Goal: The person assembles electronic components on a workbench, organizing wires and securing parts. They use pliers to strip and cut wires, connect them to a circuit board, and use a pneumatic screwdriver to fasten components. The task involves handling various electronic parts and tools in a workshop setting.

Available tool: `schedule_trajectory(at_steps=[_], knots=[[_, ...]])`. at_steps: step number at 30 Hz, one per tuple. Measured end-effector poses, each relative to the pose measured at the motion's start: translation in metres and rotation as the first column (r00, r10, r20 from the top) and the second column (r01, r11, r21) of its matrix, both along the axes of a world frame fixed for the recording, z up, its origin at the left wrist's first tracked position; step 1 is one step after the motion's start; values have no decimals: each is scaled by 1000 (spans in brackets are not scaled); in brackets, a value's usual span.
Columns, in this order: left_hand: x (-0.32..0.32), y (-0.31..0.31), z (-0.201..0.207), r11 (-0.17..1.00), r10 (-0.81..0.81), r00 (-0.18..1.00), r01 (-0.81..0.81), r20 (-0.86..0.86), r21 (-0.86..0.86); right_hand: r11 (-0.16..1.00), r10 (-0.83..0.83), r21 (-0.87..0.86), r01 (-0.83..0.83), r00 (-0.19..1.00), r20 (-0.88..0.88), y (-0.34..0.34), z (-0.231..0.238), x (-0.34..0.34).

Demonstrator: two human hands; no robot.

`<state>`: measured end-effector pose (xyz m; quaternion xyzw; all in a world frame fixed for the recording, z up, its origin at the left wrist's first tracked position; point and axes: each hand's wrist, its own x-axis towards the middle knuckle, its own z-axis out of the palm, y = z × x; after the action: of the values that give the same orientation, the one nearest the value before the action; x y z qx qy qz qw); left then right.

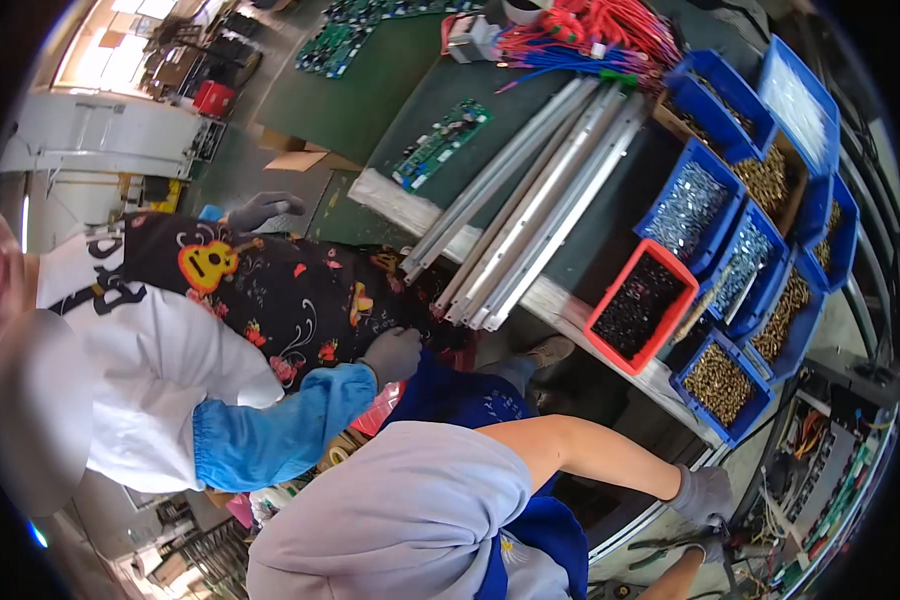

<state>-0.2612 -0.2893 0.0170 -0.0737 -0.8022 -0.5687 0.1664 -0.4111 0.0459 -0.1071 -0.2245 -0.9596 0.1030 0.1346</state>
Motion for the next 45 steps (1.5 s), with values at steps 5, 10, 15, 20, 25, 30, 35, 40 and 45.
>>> schedule_trajectory(at_steps=[5, 10, 15, 20, 25, 30, 35, 40, 45], knots=[[6, -18, 0, 999, 44, 997, -42, -68, 22, 1000, 18, 21, -18, 999, 39, -7, -6, -12], [19, -48, 2, 998, 62, 997, -62, -37, -6, 1000, 12, 19, -13, 999, 46, -9, -12, -19], [21, -47, 3, 999, 28, 997, -27, -68, 23, 999, 1, 39, -3, 998, 69, -1, -5, -25], [24, -54, -8, 999, 18, 997, -15, -72, 43, 998, 7, 57, -12, 996, 88, 17, 3, -25], [29, -62, 2, 998, -27, 995, 32, -93, 57, 998, 17, 54, -25, 990, 141, 44, -1, -29], [22, -71, 9, 994, -110, 994, 111, 18, -17, 999, -7, 37, 3, 994, 105, 27, -8, -28], [30, -64, 13, 998, -66, 997, 66, -45, -20, 999, -34, 34, 34, 999, 10, 16, 6, -17], [29, -52, 4, 995, -81, 997, 81, -3, -50, 999, -43, -29, 42, 998, -46, -11, -12, -6], [20, -30, 11, 984, -136, 991, 137, 19, -110, 995, -71, -85, 59, 988, -140, -20, 6, 8]])
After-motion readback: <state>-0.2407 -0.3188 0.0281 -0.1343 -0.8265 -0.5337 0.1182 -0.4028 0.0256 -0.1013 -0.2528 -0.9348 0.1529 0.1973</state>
